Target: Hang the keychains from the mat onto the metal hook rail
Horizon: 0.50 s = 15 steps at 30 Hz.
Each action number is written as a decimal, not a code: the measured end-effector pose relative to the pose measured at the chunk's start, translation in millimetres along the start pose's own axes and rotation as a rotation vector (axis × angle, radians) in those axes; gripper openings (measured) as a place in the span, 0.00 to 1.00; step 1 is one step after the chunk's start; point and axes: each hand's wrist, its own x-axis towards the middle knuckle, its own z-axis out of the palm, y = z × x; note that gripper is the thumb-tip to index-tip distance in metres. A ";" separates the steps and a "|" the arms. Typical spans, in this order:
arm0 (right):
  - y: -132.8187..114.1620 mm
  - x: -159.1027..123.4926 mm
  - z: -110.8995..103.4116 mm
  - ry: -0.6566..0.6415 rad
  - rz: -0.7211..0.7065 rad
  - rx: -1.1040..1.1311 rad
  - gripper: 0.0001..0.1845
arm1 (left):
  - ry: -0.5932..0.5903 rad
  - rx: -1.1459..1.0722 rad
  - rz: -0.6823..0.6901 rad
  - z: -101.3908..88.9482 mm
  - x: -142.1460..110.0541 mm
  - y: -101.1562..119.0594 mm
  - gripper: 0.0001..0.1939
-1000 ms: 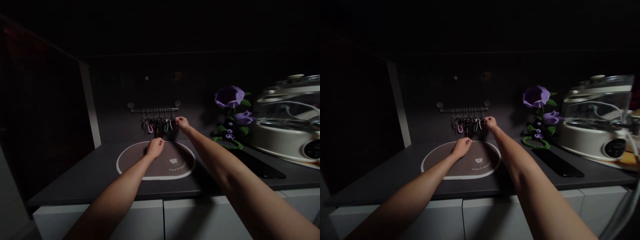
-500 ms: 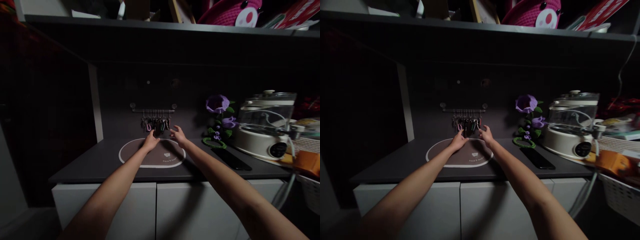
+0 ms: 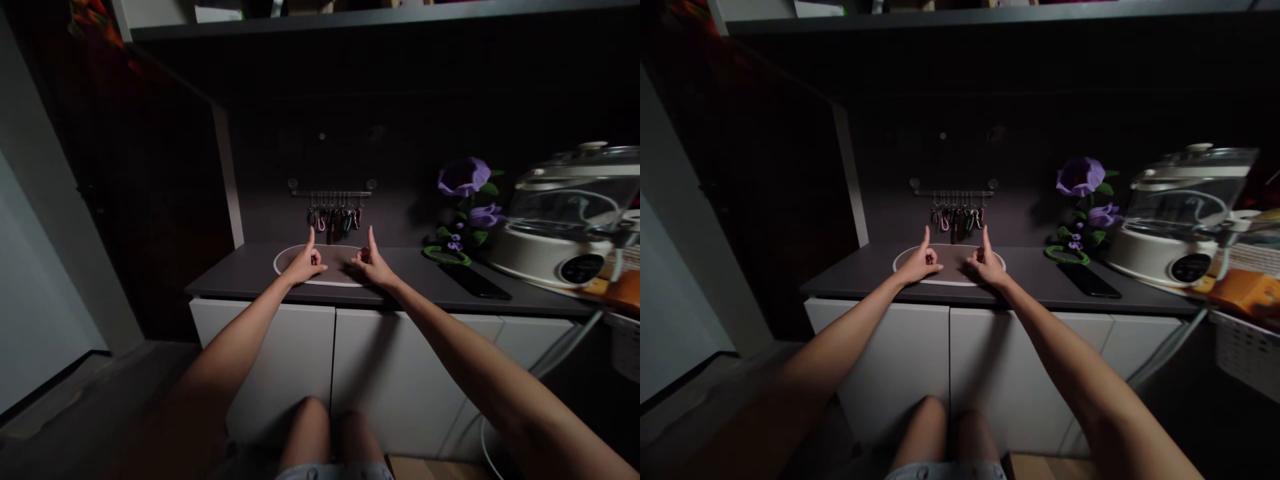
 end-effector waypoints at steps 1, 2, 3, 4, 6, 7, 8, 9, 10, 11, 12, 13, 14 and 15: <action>0.8 -2.9 1.4 -0.002 -0.008 -0.027 0.55 | 0.000 -0.006 -0.010 -0.1 -3.9 -3.5 0.55; 1.3 -5.1 2.3 -0.004 -0.017 -0.048 0.55 | 0.006 -0.013 -0.018 -0.1 -6.7 -6.9 0.56; 1.6 -6.5 2.9 -0.005 -0.024 -0.065 0.54 | 0.016 -0.022 -0.023 -0.1 -8.5 -9.8 0.56; 1.7 -7.2 3.1 -0.006 -0.026 -0.082 0.54 | 0.026 -0.031 -0.027 0.0 -9.5 -12.1 0.56; 2.2 -7.5 2.8 -0.003 -0.029 -0.102 0.53 | 0.042 -0.055 -0.034 0.3 -10.1 -14.5 0.56; 2.7 -7.4 2.6 -0.004 -0.029 -0.106 0.53 | 0.045 -0.069 -0.041 0.5 -10.1 -14.8 0.56; 3.4 -7.4 2.4 -0.006 -0.026 -0.107 0.53 | 0.046 -0.083 -0.048 0.7 -10.2 -14.5 0.56; 4.2 -7.5 2.5 -0.006 -0.020 -0.107 0.53 | 0.047 -0.098 -0.058 0.9 -10.4 -14.1 0.56; 5.1 -7.7 2.7 -0.006 -0.012 -0.105 0.53 | 0.051 -0.113 -0.069 1.1 -10.6 -13.8 0.57; 5.9 -7.7 2.9 -0.004 -0.003 -0.100 0.53 | 0.057 -0.130 -0.085 1.1 -10.6 -13.7 0.57; 6.7 -7.3 3.0 0.000 0.007 -0.092 0.53 | 0.064 -0.147 -0.106 0.8 -10.1 -14.2 0.57; 7.3 -6.2 2.7 0.001 0.017 -0.080 0.52 | 0.073 -0.162 -0.134 0.0 -8.7 -15.2 0.57; 7.7 -4.0 1.7 0.000 0.029 -0.066 0.52 | 0.085 -0.172 -0.167 -1.3 -6.3 -16.7 0.56; 7.9 -0.3 -0.2 0.004 0.044 -0.053 0.50 | 0.105 -0.171 -0.207 -3.4 -2.4 -18.8 0.56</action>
